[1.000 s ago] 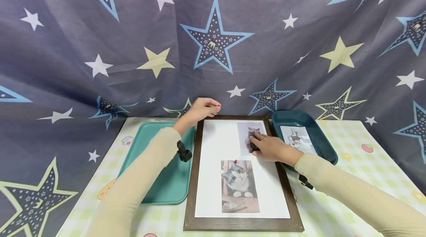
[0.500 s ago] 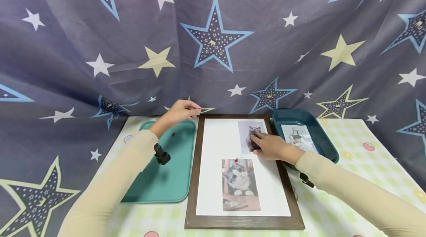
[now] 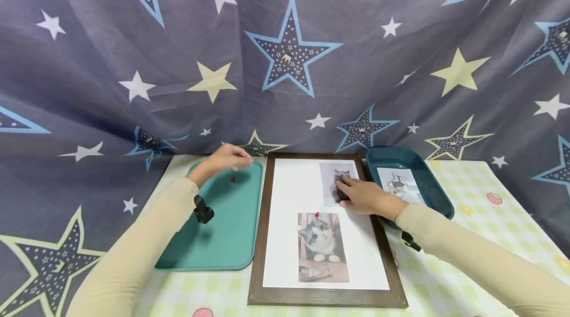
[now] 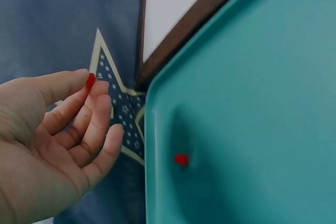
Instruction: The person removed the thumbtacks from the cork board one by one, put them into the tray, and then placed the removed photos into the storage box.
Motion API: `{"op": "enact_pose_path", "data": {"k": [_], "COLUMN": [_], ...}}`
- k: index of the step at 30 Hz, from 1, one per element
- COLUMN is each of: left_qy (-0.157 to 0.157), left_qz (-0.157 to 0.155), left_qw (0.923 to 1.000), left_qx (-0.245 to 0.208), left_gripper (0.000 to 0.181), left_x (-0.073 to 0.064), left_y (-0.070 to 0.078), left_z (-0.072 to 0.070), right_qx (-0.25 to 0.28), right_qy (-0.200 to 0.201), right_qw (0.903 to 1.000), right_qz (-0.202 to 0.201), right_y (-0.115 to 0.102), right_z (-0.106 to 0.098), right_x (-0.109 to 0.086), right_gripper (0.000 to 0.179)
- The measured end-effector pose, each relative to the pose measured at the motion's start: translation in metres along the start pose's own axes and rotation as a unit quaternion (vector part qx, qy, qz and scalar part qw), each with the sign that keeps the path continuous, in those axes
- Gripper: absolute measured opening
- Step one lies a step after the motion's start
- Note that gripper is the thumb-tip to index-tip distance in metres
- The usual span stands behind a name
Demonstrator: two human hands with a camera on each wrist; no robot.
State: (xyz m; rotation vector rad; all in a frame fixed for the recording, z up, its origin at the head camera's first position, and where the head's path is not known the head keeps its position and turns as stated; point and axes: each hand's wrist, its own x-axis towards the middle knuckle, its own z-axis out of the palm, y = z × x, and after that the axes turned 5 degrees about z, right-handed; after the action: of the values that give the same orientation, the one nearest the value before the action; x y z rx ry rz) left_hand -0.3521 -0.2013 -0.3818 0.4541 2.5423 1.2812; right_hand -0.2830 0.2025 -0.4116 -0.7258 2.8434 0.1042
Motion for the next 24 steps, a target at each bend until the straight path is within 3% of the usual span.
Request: {"op": "enact_pose_path", "data": {"k": [8, 16, 24], "left_qy": [0.003, -0.017, -0.030], "left_qz": [-0.013, -0.028, -0.018], "left_qw": [0.9988, 0.9944, 0.9910], "left_qx": [0.047, 0.101, 0.129], "left_gripper": [0.031, 0.024, 0.020], "left_x": [-0.002, -0.008, -0.009], "left_y": [-0.013, -0.022, -0.027], "left_z": [-0.002, 0.002, 0.003], "right_qx": [-0.002, -0.005, -0.004], "right_qy": [-0.004, -0.001, -0.002], "right_qw": [1.0000, 1.0000, 1.0000], "right_qz": [0.000, 0.001, 0.005], "right_y": [-0.002, -0.003, -0.003], "right_z": [-0.003, -0.002, -0.001], "right_x": [0.001, -0.001, 0.000], "right_gripper": [0.062, 0.061, 0.062]}}
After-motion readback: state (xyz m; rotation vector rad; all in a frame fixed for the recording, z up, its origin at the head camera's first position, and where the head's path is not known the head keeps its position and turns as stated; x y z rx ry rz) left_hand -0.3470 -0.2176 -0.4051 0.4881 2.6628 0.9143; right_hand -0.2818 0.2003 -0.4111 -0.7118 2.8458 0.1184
